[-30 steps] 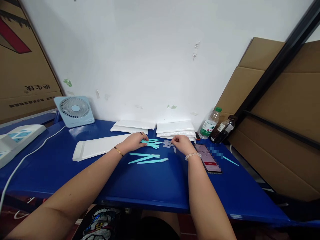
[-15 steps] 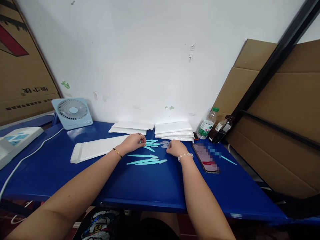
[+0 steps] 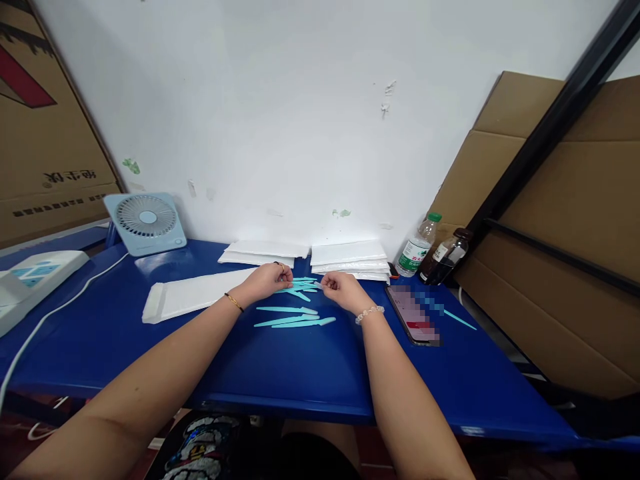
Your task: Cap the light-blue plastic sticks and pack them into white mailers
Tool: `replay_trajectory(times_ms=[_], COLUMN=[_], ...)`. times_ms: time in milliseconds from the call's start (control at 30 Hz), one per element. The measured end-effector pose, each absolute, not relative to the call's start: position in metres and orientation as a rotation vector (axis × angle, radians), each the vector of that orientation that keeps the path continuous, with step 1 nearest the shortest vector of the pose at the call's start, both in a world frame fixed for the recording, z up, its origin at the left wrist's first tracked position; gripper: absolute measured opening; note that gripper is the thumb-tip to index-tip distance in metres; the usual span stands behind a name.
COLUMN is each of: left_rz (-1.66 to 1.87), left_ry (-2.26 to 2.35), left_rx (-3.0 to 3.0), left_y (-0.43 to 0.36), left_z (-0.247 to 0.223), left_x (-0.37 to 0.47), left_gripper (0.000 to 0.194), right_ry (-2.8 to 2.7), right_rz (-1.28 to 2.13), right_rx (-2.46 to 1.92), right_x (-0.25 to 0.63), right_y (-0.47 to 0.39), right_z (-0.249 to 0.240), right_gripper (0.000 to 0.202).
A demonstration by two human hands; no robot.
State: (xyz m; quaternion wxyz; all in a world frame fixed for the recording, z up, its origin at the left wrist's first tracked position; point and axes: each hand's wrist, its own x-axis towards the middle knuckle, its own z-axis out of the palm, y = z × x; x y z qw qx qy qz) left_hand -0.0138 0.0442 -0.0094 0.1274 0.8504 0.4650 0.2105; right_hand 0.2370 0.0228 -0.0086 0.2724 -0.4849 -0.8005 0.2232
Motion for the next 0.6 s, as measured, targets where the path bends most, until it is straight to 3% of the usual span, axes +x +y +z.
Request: replay_trajectory(times_ms=[600], left_rz=[0.575], left_ry=[1.318], left_rx=[2.45], left_y=[0.041], left_z=[-0.006], left_x=[-0.011], left_gripper=[0.012], right_ry=[-2.149], right_rz=[0.623], right_rx=[-1.287], right_x=[0.236], right_y=[0.018], right_z=[-0.002], right_gripper=[0.014])
